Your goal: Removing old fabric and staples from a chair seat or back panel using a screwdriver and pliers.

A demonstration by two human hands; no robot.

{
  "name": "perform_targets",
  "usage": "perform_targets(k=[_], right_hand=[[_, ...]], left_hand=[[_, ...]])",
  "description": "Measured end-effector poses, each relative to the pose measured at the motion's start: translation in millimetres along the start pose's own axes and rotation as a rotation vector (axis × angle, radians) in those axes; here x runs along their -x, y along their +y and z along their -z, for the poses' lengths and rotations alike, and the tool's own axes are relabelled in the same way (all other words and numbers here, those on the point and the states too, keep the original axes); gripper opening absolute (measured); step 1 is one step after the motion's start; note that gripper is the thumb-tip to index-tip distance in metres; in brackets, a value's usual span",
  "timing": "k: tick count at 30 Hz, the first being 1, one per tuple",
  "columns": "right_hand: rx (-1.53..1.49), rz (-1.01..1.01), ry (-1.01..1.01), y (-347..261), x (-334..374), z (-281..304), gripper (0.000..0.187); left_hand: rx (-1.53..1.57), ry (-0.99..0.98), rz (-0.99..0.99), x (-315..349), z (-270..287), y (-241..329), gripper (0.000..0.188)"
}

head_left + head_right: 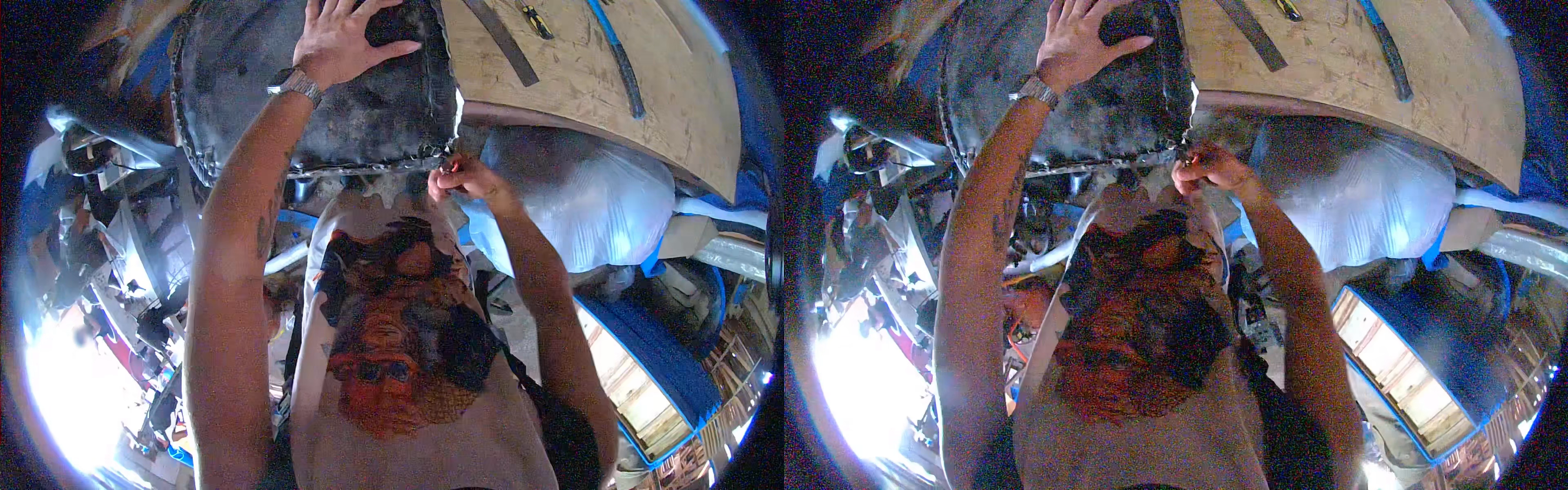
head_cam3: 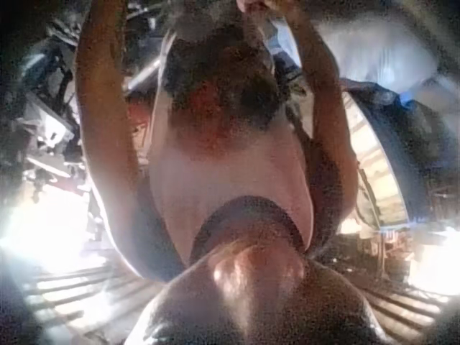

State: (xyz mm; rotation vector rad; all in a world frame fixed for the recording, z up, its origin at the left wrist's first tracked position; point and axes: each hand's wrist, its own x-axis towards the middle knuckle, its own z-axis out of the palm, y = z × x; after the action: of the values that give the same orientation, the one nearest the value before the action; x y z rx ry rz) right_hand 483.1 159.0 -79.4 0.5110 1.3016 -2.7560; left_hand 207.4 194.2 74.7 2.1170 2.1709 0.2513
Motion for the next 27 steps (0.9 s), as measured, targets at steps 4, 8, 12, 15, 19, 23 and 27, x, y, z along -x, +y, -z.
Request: perform_targets(k=[4, 8, 12, 15, 19, 23, 27], right_hand=[[0.102, 0.027, 0.206, -1, 14, -30, 0.017], [1.098, 0.242, 0.727, 0, 58, -66, 0.021], [1.227, 0.393, 0.918, 26, 45, -47, 0.025], [1.234, 0.023, 0.824, 15, 32, -46, 0.026], [1.071, -0.202, 0.502, 10, 62, -64, 0.031], [0.372, -0.302, 0.231, -28, 81, -95, 0.034], [-0.103, 0.108, 0.170, -46, 41, -115, 0.034]], left_hand=[[0.030, -0.029, 0.040, 1, -1, -6, 0.071], [0.037, -0.023, 0.042, 3, 2, -6, 0.070], [0.031, -0.031, 0.048, 4, -1, -7, 0.069], [0.054, -0.038, 0.056, 1, 3, -4, 0.069], [0.047, -0.048, 0.062, 6, 12, -4, 0.068], [0.090, -0.004, 0.052, 7, 10, -6, 0.067], [0.079, -0.028, 0.042, 4, 11, -4, 0.067]])
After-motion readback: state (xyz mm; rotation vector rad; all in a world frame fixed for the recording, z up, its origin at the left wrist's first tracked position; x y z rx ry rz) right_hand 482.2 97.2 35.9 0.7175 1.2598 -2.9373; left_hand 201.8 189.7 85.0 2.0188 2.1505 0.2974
